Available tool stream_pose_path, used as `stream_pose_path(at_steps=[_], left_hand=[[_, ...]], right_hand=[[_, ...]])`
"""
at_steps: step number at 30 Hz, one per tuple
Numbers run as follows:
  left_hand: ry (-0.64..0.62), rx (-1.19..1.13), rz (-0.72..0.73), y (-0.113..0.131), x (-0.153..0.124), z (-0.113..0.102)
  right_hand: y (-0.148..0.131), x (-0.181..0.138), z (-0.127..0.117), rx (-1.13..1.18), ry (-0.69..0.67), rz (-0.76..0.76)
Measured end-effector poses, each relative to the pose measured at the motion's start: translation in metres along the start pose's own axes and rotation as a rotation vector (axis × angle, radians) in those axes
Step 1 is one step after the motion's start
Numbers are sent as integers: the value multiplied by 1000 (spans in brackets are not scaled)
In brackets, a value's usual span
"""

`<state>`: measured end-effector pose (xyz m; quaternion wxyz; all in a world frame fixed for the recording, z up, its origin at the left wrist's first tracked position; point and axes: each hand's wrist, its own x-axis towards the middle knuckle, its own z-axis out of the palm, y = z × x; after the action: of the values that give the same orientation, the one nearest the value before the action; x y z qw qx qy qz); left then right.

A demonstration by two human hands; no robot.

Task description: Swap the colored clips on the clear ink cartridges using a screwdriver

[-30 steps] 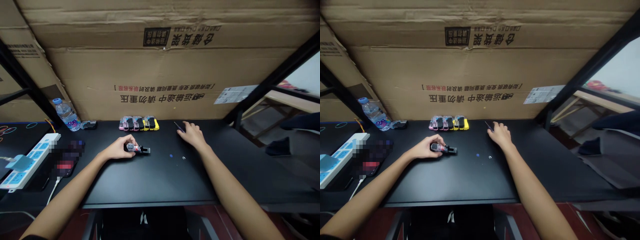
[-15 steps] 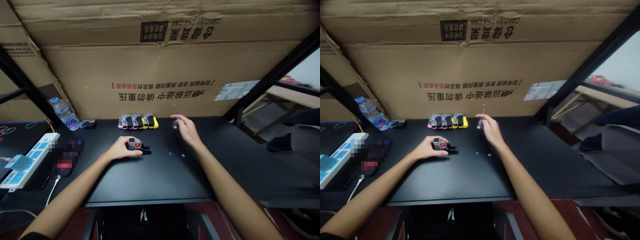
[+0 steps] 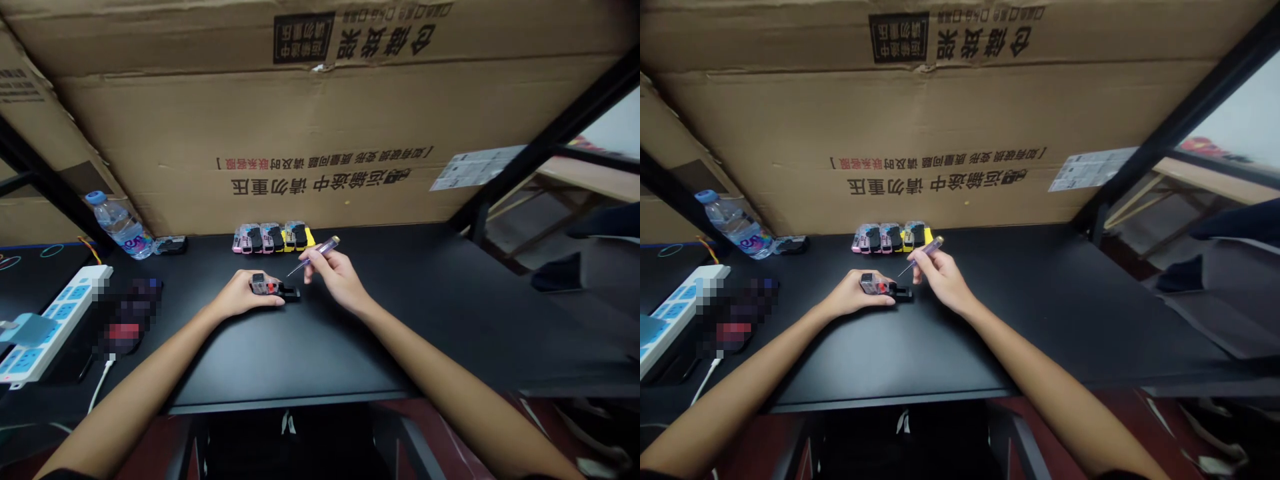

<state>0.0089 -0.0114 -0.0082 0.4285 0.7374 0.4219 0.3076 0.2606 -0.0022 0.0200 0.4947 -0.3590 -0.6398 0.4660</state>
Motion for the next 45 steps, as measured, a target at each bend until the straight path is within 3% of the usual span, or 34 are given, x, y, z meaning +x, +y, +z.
stream_pose_path(at_steps=[7,21,33,45], left_hand=[[-13,-22,53,-6,1,1],[-28,-87,14,-12,5,1],[-46,-89,-14,-14,7,0],[-48,-87,-25,-9,8,-1]], right_hand=[[7,-5,10,-17,-57,38],[29,-5,20,68,38,83],[30,-4,19,106,50,78],[24,-2,24,-16,58,70]])
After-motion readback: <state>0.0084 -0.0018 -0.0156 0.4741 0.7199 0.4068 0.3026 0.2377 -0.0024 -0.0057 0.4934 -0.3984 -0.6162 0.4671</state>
